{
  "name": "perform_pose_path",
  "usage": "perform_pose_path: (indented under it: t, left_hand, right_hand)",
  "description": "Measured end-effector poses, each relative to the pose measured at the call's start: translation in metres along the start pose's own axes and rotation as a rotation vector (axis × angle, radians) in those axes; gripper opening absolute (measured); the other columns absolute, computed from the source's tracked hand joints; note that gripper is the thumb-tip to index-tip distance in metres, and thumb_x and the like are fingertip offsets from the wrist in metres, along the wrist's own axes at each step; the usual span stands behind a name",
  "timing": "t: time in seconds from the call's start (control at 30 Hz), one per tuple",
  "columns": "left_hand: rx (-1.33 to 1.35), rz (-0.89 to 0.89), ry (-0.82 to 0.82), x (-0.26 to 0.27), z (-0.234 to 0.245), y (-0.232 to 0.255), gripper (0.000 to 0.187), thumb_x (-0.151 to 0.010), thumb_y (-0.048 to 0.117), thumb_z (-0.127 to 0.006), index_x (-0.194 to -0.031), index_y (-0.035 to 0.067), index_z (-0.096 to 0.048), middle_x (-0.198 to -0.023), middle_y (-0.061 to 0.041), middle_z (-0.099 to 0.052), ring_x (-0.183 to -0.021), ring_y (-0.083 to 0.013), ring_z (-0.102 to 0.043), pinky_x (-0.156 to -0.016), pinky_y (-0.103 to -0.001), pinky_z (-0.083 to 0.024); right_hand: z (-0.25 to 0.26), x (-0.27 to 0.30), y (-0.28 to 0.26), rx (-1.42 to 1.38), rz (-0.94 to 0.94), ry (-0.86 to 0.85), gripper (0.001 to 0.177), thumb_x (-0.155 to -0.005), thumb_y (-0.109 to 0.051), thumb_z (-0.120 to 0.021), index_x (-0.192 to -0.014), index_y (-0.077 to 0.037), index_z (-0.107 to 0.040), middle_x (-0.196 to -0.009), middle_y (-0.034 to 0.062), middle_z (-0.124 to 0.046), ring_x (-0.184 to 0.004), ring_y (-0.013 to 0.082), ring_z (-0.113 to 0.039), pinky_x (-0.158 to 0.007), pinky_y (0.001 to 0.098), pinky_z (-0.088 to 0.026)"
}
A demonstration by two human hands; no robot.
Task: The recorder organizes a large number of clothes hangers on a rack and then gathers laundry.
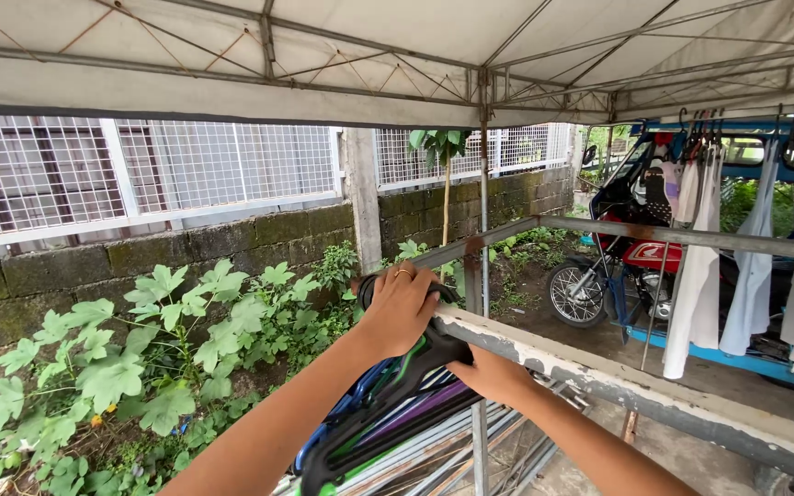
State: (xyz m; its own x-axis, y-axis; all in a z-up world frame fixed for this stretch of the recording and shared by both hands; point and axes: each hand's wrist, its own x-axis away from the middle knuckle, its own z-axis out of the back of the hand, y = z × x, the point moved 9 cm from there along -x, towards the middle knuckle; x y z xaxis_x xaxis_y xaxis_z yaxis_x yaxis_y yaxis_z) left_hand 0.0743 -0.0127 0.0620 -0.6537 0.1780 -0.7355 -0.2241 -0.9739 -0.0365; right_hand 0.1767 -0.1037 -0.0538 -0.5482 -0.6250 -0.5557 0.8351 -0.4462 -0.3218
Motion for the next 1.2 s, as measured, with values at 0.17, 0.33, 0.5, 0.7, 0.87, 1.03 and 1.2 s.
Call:
perform_pose_path:
  t: [0.17, 0.33, 0.5, 0.7, 0.87, 1.03, 1.2]
  left_hand:
    - [0.172, 0.012, -0.144, -0.003, -0.004, 0.003, 0.038, -0.101, 0.032, -0.053, -0.125, 0.004, -0.059, -0.127, -0.021, -0.051, -0.124, -0.0397, -0.049, -0.106, -0.050, -0.038]
    - [0.448, 0.130, -0.254, -0.005, -0.030, -0.010, 0.052, -0.101, 0.040, -0.046, -0.137, 0.004, -0.054, -0.134, -0.020, -0.048, -0.126, -0.0366, -0.051, -0.109, -0.047, -0.040]
    - [0.224, 0.048, -0.312, -0.009, -0.050, -0.003, 0.064, -0.104, 0.052, -0.033, -0.139, 0.003, -0.055, -0.138, -0.021, -0.057, -0.139, -0.0386, -0.045, -0.124, -0.059, -0.004]
    - [0.301, 0.129, -0.343, 0.008, -0.021, 0.008, 0.075, -0.099, 0.061, -0.028, -0.151, 0.008, -0.039, -0.140, -0.019, -0.055, -0.145, -0.0318, -0.041, -0.127, -0.053, -0.004]
    - [0.202, 0.017, -0.324, 0.054, -0.002, 0.019, 0.091, -0.098, 0.069, -0.029, -0.162, 0.007, -0.008, -0.164, -0.019, -0.019, -0.156, -0.0330, -0.010, -0.125, -0.053, 0.000]
    - [0.029, -0.012, -0.405, 0.088, 0.009, 0.019, 0.104, -0.095, 0.077, -0.030, -0.164, 0.008, 0.005, -0.173, -0.014, 0.001, -0.159, -0.0324, 0.006, -0.124, -0.054, 0.000]
    - [-0.123, 0.060, -0.482, 0.117, -0.014, 0.005, 0.098, -0.095, 0.077, -0.030, -0.165, 0.015, -0.002, -0.174, -0.010, 0.004, -0.158, -0.0351, 0.010, -0.123, -0.058, 0.002]
  right_hand:
    - [-0.017, -0.003, 0.036, 0.002, -0.009, 0.019, 0.071, -0.083, -0.035, -0.075, -0.143, -0.010, -0.048, -0.122, 0.0190, -0.065, -0.112, 0.0356, -0.063, -0.096, 0.0442, -0.050]
    - [-0.023, -0.003, 0.036, 0.002, 0.083, 0.062, 0.071, -0.080, -0.033, -0.078, -0.140, -0.008, -0.051, -0.126, 0.0213, -0.063, -0.116, 0.0382, -0.061, -0.096, 0.0450, -0.050]
    - [-0.026, 0.002, 0.030, -0.180, -0.051, -0.011, 0.061, -0.081, -0.024, -0.073, -0.137, -0.009, -0.054, -0.117, 0.0163, -0.071, -0.108, 0.0335, -0.070, -0.089, 0.0416, -0.054]
    - [-0.019, 0.003, 0.013, -0.294, 0.053, 0.064, 0.062, -0.079, -0.017, -0.073, -0.137, -0.005, -0.054, -0.116, 0.0172, -0.071, -0.106, 0.0319, -0.072, -0.090, 0.0410, -0.055]
    - [-0.009, 0.015, 0.000, -0.350, 0.104, 0.030, 0.067, -0.076, -0.017, -0.076, -0.137, -0.003, -0.053, -0.125, 0.0191, -0.068, -0.119, 0.0327, -0.067, -0.099, 0.0404, -0.052]
    - [-0.014, 0.029, 0.005, -0.204, 0.139, 0.033, 0.094, -0.077, -0.025, -0.077, -0.153, -0.001, -0.027, -0.153, 0.0250, -0.037, -0.146, 0.0391, -0.033, -0.118, 0.0459, -0.029]
    - [-0.027, 0.033, 0.014, -0.628, 0.019, 0.061, 0.086, -0.092, -0.047, -0.048, -0.164, -0.011, -0.018, -0.172, 0.0150, -0.015, -0.160, 0.0327, -0.011, -0.125, 0.0461, -0.017]
